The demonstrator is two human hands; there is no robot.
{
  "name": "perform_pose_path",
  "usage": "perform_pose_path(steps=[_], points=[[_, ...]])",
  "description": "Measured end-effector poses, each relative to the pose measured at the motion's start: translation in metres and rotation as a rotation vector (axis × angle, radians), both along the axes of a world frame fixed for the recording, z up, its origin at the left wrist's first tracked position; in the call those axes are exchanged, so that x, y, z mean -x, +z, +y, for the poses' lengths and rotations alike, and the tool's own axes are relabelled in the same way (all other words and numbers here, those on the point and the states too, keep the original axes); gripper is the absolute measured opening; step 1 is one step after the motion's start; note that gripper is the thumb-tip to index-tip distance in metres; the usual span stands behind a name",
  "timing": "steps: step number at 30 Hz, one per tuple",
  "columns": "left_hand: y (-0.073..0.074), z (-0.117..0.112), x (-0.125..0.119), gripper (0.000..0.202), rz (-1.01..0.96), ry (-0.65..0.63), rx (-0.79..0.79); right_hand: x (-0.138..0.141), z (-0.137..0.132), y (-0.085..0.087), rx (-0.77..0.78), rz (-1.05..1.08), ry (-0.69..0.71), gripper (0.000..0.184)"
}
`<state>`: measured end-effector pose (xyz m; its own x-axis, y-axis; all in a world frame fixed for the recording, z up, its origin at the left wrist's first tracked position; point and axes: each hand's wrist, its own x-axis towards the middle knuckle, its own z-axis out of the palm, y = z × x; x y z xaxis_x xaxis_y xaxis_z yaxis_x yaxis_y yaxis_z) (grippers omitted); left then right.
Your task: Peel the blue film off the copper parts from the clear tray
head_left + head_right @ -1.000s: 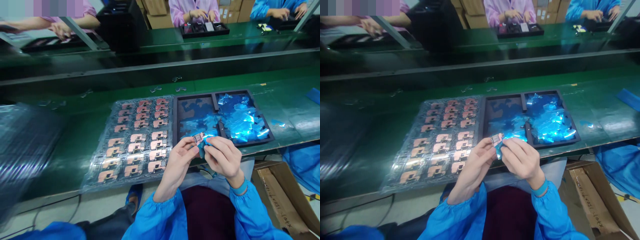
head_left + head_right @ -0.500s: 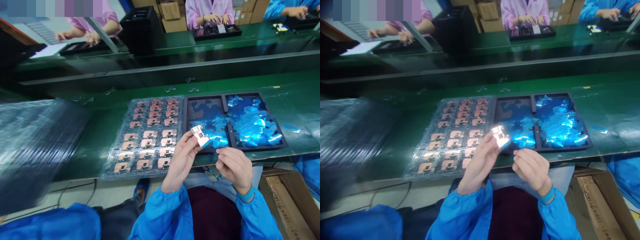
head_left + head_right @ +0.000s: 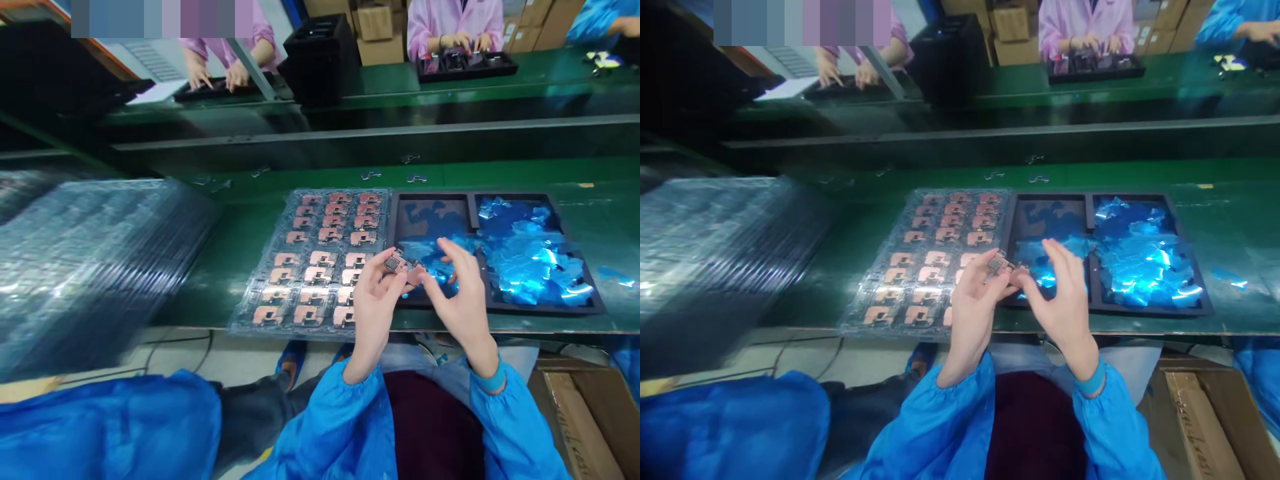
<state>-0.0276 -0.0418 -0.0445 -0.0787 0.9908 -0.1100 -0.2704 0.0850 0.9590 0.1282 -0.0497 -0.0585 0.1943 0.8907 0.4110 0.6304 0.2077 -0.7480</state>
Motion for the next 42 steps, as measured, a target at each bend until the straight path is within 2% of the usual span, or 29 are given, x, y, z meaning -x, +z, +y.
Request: perform_pose_path(steps=[2,5,8,12,15,17,19,22,24,27,29,32,33,35,37,39,40,42], points=[[-0.004,0.0,0.0,0.046,-0.006,0.01,-0.018,0.013,-0.005,0.001,0.119,0.192,0.113,0.035],[-0.009,-0.001,0.003,0.041,-0.001,0.048,-0.06,0.025,-0.007,-0.002,0.214,0.377,0.152,0.026],[-0.01,-0.004,0.006,0.04,0.027,0.061,-0.087,0.03,-0.006,-0.007,0.199,0.419,0.158,0.029],[-0.004,-0.008,0.024,0.036,0.149,0.008,-0.094,0.026,-0.009,-0.011,0.184,0.486,0.191,0.048],[0.002,-0.002,0.065,0.034,0.369,0.054,-0.13,0.015,-0.015,-0.011,0.211,0.515,0.243,0.045],[0.005,0.006,0.106,0.042,0.524,0.127,-0.151,0.005,-0.019,-0.011,0.215,0.497,0.232,0.039],[0.006,0.015,0.149,0.043,0.68,0.115,-0.127,-0.003,-0.023,-0.01,0.203,0.477,0.186,0.035],[0.003,0.029,0.196,0.021,0.954,-0.12,-0.068,-0.009,-0.024,-0.007,0.202,0.445,0.145,0.034],[0.0,0.034,0.209,0.017,1.108,-0.286,-0.089,-0.009,-0.024,-0.006,0.208,0.421,0.151,0.035],[-0.007,0.035,0.205,0.02,1.237,-0.389,-0.197,-0.009,-0.024,-0.006,0.226,0.378,0.177,0.035],[-0.014,0.028,0.196,0.02,1.302,-0.325,-0.281,-0.009,-0.025,-0.007,0.242,0.357,0.19,0.033],[-0.026,0.008,0.187,0.021,1.402,-0.098,-0.38,-0.012,-0.027,-0.009,0.263,0.347,0.182,0.031],[-0.03,0.0,0.187,0.022,1.423,-0.061,-0.4,-0.013,-0.027,-0.01,0.268,0.347,0.177,0.031],[-0.033,-0.015,0.187,0.023,1.445,-0.093,-0.427,-0.015,-0.028,-0.012,0.274,0.351,0.164,0.03],[-0.03,-0.019,0.188,0.024,1.467,-0.136,-0.455,-0.016,-0.029,-0.014,0.269,0.364,0.155,0.029],[-0.02,-0.006,0.183,0.024,1.489,-0.082,-0.503,-0.016,-0.03,-0.014,0.264,0.385,0.161,0.028],[-0.014,0.009,0.177,0.025,1.489,-0.047,-0.534,-0.015,-0.032,-0.013,0.261,0.397,0.164,0.028],[-0.003,0.056,0.154,0.026,1.468,-0.057,-0.601,-0.014,-0.034,-0.011,0.251,0.421,0.171,0.028]])
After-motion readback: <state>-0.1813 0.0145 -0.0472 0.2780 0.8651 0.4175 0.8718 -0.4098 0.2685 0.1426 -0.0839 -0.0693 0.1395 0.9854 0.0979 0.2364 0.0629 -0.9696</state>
